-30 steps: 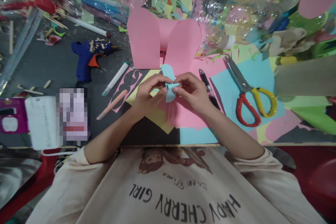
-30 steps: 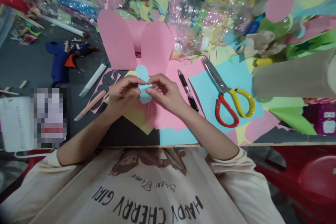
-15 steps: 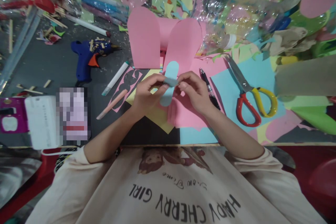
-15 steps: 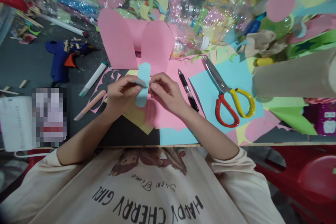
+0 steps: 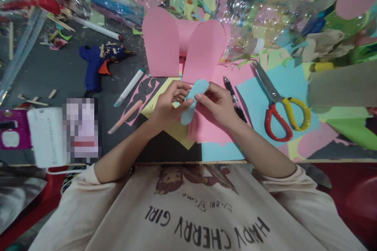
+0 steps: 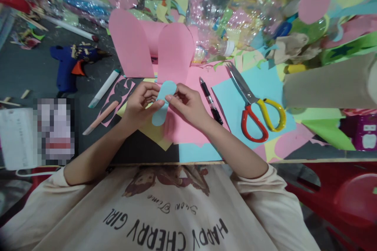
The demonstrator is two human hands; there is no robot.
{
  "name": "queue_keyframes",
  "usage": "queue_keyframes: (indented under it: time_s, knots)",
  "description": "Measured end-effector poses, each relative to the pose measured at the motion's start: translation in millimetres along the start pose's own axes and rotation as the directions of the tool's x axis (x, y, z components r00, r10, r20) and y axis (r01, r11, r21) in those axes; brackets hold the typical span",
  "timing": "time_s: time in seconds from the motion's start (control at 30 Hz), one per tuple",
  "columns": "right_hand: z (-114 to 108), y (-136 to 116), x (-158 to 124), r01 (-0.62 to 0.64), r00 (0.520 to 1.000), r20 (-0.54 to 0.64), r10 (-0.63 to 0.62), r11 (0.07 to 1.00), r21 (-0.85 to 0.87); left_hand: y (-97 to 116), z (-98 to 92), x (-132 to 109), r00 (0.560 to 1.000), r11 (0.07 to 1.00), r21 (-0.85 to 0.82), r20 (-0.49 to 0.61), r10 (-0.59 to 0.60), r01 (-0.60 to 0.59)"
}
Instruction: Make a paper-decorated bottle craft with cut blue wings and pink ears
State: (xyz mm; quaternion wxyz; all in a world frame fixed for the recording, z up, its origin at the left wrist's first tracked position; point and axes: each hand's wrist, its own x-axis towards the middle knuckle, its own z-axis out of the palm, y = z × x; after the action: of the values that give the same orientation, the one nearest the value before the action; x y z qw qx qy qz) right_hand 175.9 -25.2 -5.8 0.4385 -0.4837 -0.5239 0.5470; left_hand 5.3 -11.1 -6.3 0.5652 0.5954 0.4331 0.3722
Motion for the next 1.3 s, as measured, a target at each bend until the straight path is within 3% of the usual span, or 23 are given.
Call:
queue_keyframes:
  time_s: [0.2, 0.73, 1.1, 1.3]
  knots:
    - [1, -3, 0, 0.003, 1.0, -0.017, -0.003, 1.0, 0.006, 2, -3.3, 1, 0.995, 0.986, 0.164, 0.097, -0.025, 0.009]
    - [2, -10, 2, 0.002, 0.998, -0.068, 0.013, 0.977, 0.213, 2, -2.9, -1, 0.989, 0.981, 0.191, 0.145, 0.009, -0.037]
    - [2, -11, 2, -0.028, 0.996, -0.08, 0.046, 0.976, 0.214, 7, -4.3, -2, 0.985, 0.976, 0.219, 0.161, -0.059, 0.022]
    - [2, -12, 2, -0.031, 0.995, -0.086, 0.05, 0.976, 0.216, 7, -4.3, -3, 0.983, 0.984, 0.18, 0.179, -0.031, -0.002]
